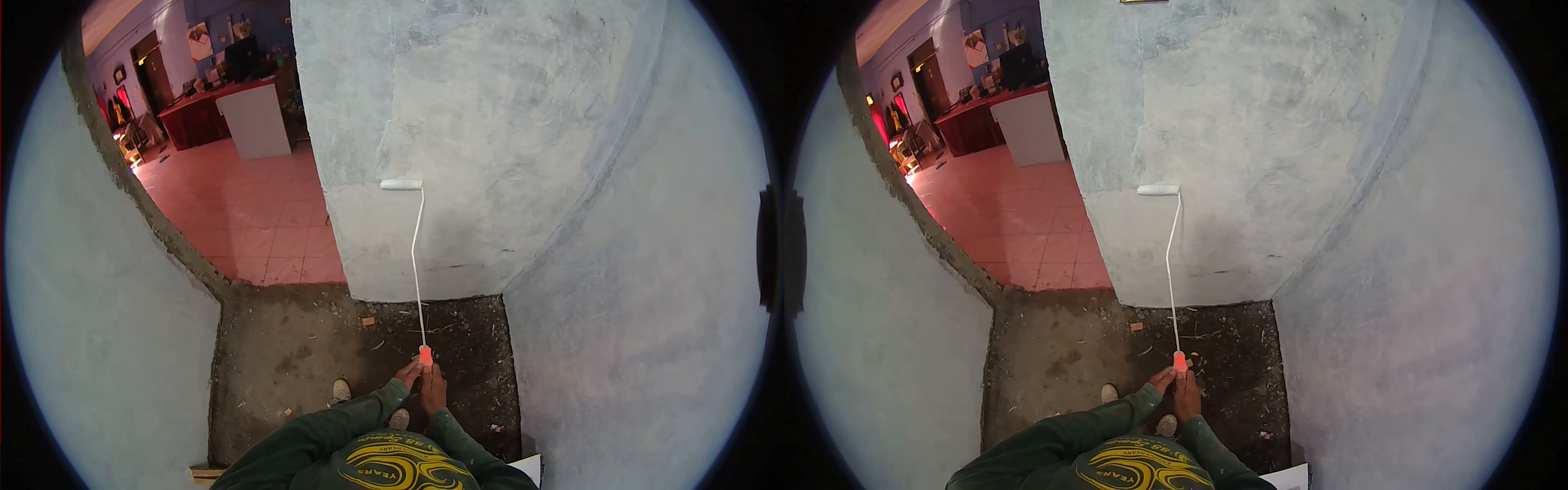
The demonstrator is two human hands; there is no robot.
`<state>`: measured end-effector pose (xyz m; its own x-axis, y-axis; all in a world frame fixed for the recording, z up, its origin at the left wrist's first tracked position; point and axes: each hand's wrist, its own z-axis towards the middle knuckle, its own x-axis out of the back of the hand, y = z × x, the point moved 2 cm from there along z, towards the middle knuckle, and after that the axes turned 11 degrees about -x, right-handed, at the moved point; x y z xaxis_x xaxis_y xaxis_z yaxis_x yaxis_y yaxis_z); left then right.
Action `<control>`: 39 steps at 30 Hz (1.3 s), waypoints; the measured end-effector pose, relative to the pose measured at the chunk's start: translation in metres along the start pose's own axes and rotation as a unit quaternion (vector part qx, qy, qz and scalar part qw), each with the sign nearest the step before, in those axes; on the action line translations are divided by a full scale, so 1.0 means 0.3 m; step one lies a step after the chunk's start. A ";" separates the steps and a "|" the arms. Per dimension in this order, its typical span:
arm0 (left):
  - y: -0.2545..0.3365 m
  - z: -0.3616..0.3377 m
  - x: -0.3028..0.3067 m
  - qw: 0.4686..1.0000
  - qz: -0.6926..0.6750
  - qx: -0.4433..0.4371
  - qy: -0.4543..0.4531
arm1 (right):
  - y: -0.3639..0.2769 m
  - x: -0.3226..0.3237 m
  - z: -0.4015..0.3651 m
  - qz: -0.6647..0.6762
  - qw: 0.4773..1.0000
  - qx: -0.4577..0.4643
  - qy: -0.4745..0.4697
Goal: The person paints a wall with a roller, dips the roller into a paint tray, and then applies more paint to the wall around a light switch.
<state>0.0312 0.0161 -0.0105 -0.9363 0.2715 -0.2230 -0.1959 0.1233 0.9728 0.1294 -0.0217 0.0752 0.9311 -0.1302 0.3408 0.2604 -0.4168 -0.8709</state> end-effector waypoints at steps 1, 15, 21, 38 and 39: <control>0.035 -0.001 -0.009 1.000 -0.018 -0.003 -0.007 | 0.001 0.000 0.007 0.002 1.000 0.004 0.003; 0.245 0.096 -0.025 0.996 0.032 -0.085 -0.010 | -0.142 0.022 0.080 0.015 0.995 0.082 0.047; 0.254 0.079 -0.047 0.995 0.005 -0.093 -0.034 | -0.136 0.051 0.048 0.033 0.995 0.077 0.056; 0.058 0.060 -0.034 0.999 -0.025 0.036 -0.019 | 0.014 0.015 0.075 0.003 0.999 0.024 0.046; 0.087 0.062 -0.035 0.999 -0.025 0.032 -0.017 | 0.004 0.013 0.083 0.002 0.999 0.028 0.045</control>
<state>0.0412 0.0341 0.0161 -0.9151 0.2957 -0.2742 -0.2221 0.1979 0.9547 0.1398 -0.0003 0.0668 0.9060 -0.2139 0.3652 0.2725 -0.3654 -0.8901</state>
